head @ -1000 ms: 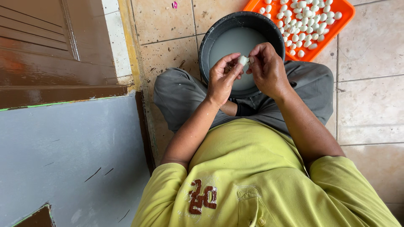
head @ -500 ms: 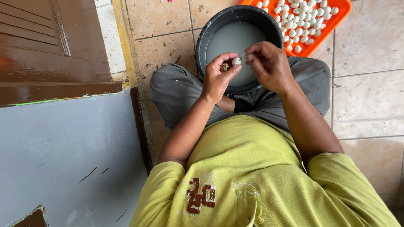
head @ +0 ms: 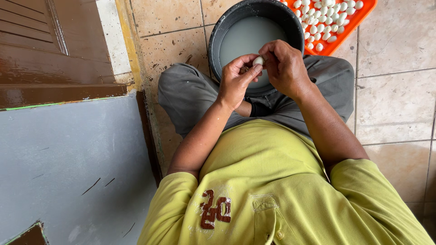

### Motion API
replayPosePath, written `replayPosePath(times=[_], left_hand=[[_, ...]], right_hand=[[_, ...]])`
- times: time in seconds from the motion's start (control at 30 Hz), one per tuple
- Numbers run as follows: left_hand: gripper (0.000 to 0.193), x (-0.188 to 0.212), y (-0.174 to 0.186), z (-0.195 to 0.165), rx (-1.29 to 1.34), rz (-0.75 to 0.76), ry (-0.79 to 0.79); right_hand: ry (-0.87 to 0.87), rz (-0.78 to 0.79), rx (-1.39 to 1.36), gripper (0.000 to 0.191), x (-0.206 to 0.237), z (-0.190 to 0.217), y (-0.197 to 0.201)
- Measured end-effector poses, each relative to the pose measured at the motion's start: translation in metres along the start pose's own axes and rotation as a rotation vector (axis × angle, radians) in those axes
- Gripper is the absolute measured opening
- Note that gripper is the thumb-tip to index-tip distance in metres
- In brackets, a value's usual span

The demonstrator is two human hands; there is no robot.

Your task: The person sits on the floor and repeatedly peels small white eggs by hand, rinsing them in a black basin of water and placing the peeled eggs into an orange tray.

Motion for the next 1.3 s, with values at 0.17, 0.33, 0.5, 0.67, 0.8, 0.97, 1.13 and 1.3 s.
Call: replayPosePath(times=[0.17, 0.33, 0.5, 0.67, 0.8, 0.97, 1.13, 1.3], left_hand=[[0.020, 0.003, 0.001, 0.014, 0.483, 0.067, 0.132], [0.016, 0.000, 0.006, 0.032, 0.584, 0.010, 0.147], [0.027, 0.005, 0.007, 0.045, 0.511, 0.000, 0.123], [0.024, 0.004, 0.005, 0.049, 0.470, 0.026, 0.117], [0.021, 0.005, -0.004, 0.052, 0.447, 0.012, 0.105], [0.023, 0.008, -0.019, 0.053, 0.392, 0.016, 0.106], [0.021, 0.007, -0.029, 0.055, 0.432, 0.025, 0.094], [0.017, 0.006, -0.029, 0.058, 0.380, 0.048, 0.055]], right_hand=[[-0.183, -0.142, -0.007, 0.010, 0.000, -0.016, 0.013], [0.142, -0.072, 0.164, 0.016, 0.005, 0.016, 0.009], [0.168, 0.061, 0.047, 0.018, 0.008, 0.021, 0.004], [0.189, 0.073, 0.108, 0.017, 0.011, 0.011, 0.009], [0.121, 0.057, 0.091, 0.013, 0.018, -0.001, 0.015], [0.142, -0.008, 0.086, 0.014, 0.028, -0.005, 0.026], [0.170, -0.092, 0.110, 0.017, 0.035, -0.003, 0.029], [0.106, -0.074, 0.046, 0.017, 0.042, -0.008, 0.030]])
Point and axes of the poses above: each hand's wrist, its own x-axis away from the middle knuckle, its own y-axis out of the back of the hand, z = x × y, the point moved 6 cm from there along -x, towards the middle knuckle, and after that the axes turned 5 degrees about -x, right-handed, at the moved point
